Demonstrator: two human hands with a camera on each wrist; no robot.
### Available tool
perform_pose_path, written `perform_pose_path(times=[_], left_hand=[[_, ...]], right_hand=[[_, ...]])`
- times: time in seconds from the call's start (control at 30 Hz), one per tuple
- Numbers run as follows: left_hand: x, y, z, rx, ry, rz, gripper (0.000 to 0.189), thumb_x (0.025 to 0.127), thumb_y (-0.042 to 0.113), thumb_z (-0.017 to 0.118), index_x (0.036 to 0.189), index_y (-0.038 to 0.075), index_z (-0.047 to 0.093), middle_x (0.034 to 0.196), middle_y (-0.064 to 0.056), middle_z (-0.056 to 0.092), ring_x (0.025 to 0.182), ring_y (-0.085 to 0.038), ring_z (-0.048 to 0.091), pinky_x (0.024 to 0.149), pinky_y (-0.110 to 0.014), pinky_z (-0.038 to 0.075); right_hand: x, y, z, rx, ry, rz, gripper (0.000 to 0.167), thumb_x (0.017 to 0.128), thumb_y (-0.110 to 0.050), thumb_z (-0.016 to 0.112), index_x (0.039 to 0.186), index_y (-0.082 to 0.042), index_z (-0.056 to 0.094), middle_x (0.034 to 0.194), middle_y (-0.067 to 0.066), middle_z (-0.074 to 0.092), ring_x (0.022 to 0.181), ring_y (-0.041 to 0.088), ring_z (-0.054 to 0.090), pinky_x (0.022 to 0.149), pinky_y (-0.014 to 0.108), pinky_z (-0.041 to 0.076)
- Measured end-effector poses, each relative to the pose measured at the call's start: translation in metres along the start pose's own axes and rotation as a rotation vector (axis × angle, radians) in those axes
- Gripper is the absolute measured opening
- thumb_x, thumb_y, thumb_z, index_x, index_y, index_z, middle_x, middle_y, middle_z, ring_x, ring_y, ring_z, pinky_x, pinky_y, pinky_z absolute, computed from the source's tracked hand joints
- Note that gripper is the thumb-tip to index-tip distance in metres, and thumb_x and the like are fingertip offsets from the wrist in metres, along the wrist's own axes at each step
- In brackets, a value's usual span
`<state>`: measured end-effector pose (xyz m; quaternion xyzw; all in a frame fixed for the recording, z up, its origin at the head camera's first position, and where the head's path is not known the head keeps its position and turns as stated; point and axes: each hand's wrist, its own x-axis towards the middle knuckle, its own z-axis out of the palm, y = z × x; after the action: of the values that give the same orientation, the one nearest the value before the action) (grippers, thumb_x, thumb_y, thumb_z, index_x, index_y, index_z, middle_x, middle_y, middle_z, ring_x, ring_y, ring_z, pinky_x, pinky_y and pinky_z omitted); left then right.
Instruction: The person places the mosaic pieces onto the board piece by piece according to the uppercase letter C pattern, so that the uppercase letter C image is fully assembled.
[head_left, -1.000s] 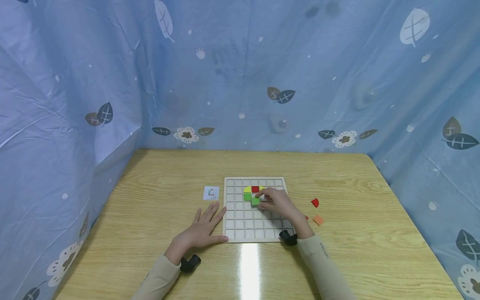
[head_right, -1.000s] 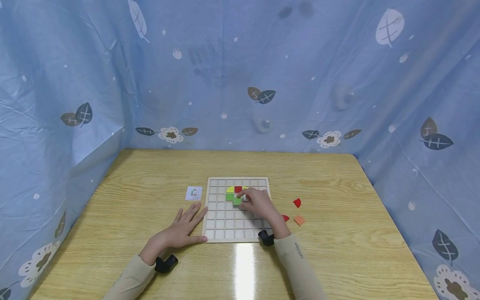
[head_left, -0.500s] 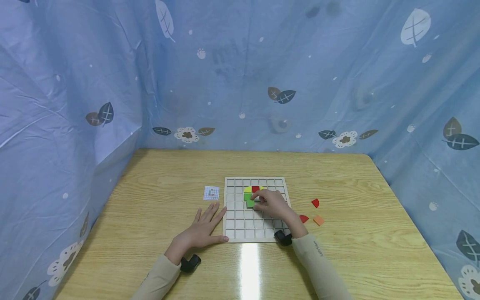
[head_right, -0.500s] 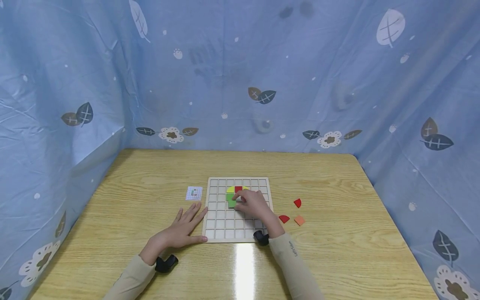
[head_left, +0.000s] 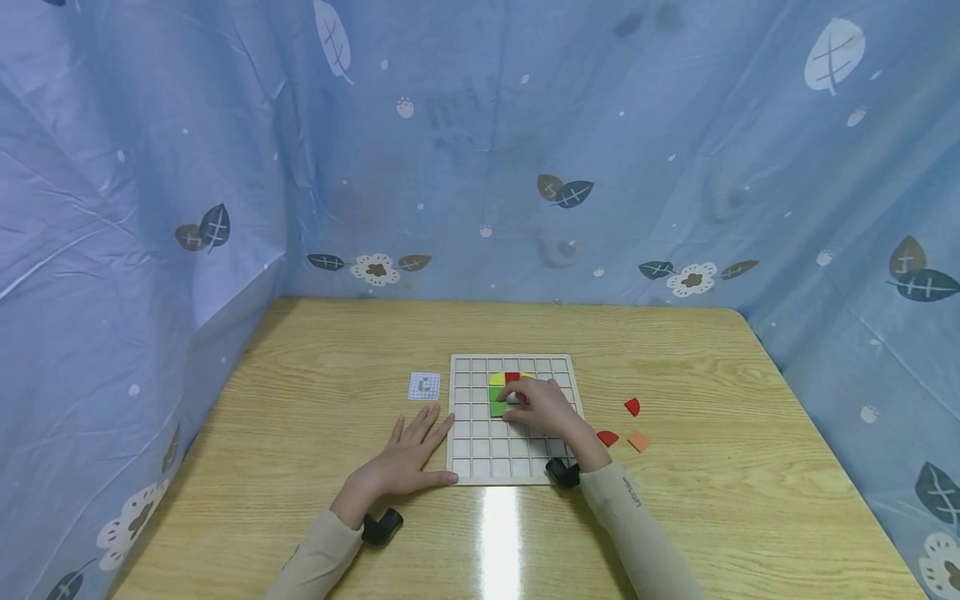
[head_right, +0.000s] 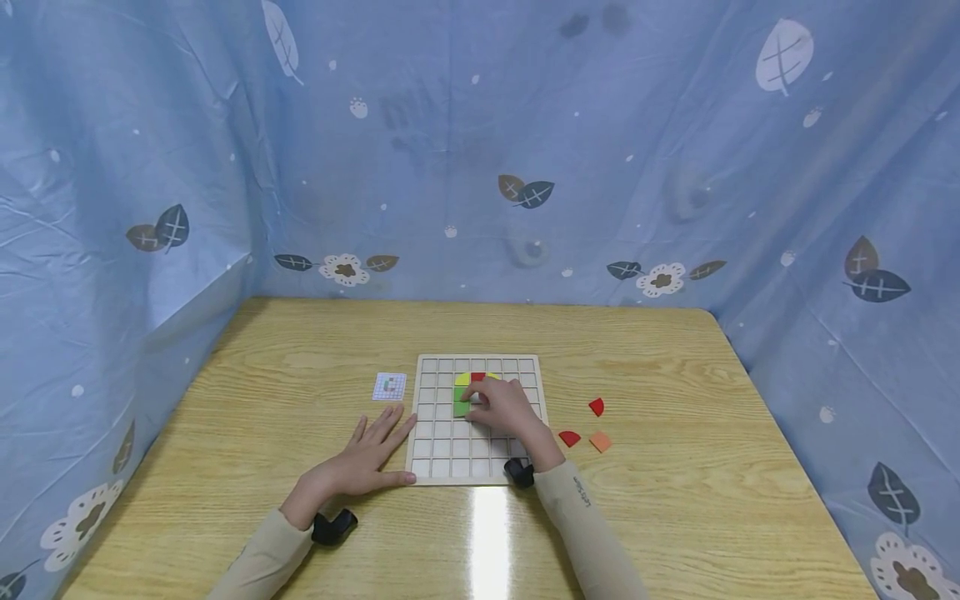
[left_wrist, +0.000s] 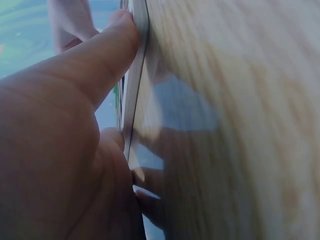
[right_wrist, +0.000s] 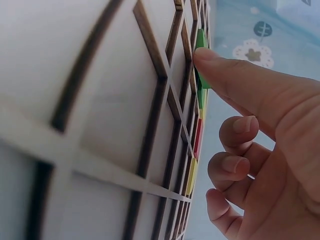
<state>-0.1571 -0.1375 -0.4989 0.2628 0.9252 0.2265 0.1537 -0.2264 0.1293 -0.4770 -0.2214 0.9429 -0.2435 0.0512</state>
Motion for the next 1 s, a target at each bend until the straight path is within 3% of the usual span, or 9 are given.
perform_pose_path(times=[1.0], left_hand=[[0.0006,-0.0018,0.0009,0.004,-0.008,-0.011,0.09,0.083,0.063,0.05,0.15,0.02,0.01,0.156,-0.01,0.0,0.143,-0.028,-0.004,0.111,-0.057,-0.005]], right_hand=[[-0.0094,0.0091,-0.0056,-0.005,0.031,-0.007,0.018,0.077,-0.025,0.076,0.094,-0.023,0.07,0.062,-0.007,0.045,0.059,0.009,0.038,0.063,0.029,0.024]])
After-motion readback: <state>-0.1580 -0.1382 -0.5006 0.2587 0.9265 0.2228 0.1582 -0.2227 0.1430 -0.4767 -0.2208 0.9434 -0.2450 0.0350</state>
